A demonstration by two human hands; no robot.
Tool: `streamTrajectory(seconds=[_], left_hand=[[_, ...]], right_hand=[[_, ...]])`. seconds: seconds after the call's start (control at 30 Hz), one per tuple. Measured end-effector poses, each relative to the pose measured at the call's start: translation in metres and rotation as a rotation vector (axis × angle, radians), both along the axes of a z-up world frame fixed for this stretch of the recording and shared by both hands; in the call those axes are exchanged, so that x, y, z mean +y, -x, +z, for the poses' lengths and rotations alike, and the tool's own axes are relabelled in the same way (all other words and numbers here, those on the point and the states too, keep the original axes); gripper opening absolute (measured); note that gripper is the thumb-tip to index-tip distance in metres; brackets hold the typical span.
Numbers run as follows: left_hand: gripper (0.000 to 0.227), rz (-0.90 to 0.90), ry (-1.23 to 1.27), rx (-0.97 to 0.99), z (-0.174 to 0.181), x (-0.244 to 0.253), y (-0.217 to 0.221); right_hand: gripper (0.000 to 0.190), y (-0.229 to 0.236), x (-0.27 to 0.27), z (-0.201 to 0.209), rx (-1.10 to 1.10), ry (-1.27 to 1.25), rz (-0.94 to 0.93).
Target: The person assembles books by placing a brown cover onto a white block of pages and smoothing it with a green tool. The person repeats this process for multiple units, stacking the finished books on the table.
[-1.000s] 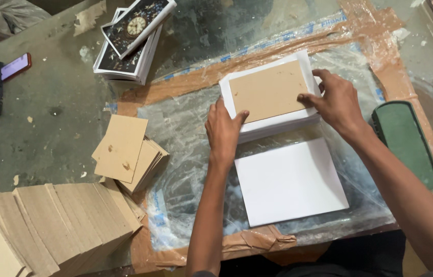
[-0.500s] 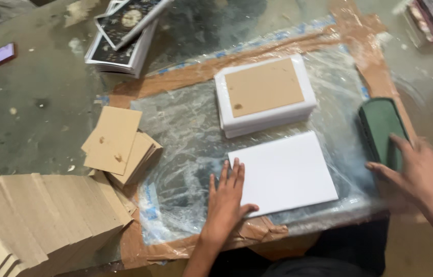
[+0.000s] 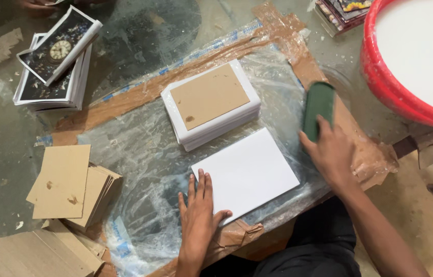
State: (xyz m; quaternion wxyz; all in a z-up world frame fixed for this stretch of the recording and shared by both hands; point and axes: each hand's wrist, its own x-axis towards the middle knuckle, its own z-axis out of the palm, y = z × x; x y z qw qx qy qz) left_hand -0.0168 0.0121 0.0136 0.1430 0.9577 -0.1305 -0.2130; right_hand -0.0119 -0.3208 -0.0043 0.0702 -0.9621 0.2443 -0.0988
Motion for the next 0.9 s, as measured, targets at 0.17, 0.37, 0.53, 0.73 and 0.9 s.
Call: streamTrajectory(seconds=[0.17,0.37,0.53,0.73,0.9], left_hand=[[0.122,0.001,0.014,-0.016,0.001,0.001,0.001],[0.115,-0.029,0.101,-0.144,-0.01,0.009,0.009],[0.118,-0.02,0.14,-0.136,-0.015,0.011,0.009],[0.113,-0.055,0.082,-0.158,-0.003,0.013,0.01],[0.096,-0.107,-0.21,-0.064,0.011,-0.012,0.012]], right_hand=[[0.065,0.011,0.001,0.014,0.129,-0.096,0.288],[0.073,0.027,-0.026,0.049,0.189,-0.026,0.118],[0.085,0.02,0.085,0.053,0.259,-0.194,0.305],[0.091,0.038,0.146,0.023,0.179,-0.205,0.596],[0.08,0.037,0.029,0.04,0.326,-0.007,0.205]])
